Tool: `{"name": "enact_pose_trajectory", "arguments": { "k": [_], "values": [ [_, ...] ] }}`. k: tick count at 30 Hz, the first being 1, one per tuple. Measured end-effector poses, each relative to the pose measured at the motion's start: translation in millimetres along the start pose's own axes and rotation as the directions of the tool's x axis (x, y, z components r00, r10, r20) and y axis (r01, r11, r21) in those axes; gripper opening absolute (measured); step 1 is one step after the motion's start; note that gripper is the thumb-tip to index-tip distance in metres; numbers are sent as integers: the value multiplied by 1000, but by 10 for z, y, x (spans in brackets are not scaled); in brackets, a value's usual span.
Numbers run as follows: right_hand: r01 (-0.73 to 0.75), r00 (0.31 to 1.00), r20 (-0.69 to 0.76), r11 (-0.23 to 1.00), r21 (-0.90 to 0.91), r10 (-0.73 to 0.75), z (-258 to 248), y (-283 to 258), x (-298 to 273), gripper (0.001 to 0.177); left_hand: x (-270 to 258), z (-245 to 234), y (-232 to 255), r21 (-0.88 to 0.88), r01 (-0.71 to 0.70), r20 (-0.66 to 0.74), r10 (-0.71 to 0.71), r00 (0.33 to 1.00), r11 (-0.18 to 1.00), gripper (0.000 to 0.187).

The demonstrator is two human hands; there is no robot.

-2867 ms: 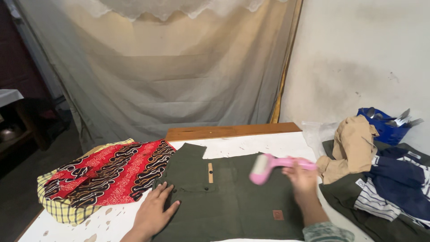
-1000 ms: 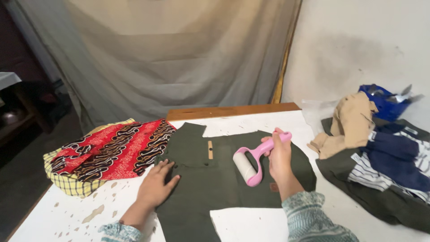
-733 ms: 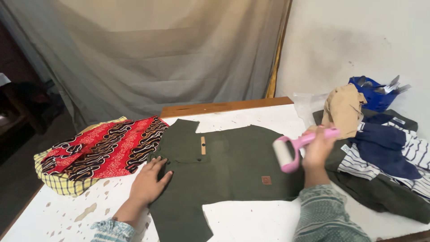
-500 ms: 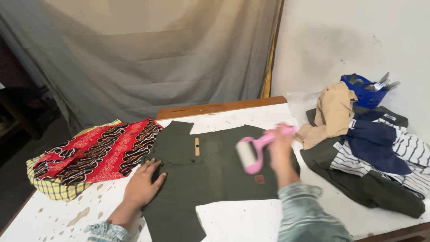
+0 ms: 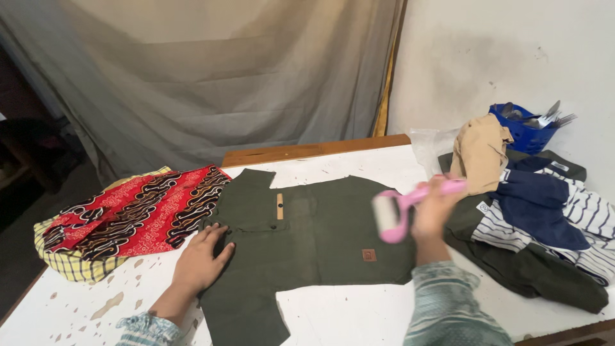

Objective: The person uses a pink lint roller to clean a dark green shirt laid flat on a table, rolling it over the fabric repeatedly. The person then picks up a pair of beige pants, lays them on the table, and rolls the lint roller over them.

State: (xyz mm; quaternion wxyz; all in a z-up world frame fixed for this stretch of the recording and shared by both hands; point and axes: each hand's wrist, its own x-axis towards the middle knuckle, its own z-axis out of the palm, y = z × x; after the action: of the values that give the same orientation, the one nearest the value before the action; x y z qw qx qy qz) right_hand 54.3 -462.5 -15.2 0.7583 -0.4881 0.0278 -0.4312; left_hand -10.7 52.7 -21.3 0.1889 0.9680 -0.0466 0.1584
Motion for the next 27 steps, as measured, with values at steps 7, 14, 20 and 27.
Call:
{"name": "enact_pose_trajectory", "arguments": {
  "k": [7,14,20,27],
  "values": [
    [-329,913,244,944,-34,327,504,385,-391,34,-13,25,-39,-17,-25,-21,25,999,1000,56],
    [129,985,-126,988,80,-118,-341,-66,230,20,8,70,-74,13,-68,-67,69,995,998,55],
    [-242,969,110,934,264,220,389,-123,-347,30,3,43,-28,25,-69,-85,71,994,997,54],
    [-510,772,493,854,102,401,1088,40,-1250,24,-24,36,-69,-32,-70,-89,67,994,997,53]
  ]
}}
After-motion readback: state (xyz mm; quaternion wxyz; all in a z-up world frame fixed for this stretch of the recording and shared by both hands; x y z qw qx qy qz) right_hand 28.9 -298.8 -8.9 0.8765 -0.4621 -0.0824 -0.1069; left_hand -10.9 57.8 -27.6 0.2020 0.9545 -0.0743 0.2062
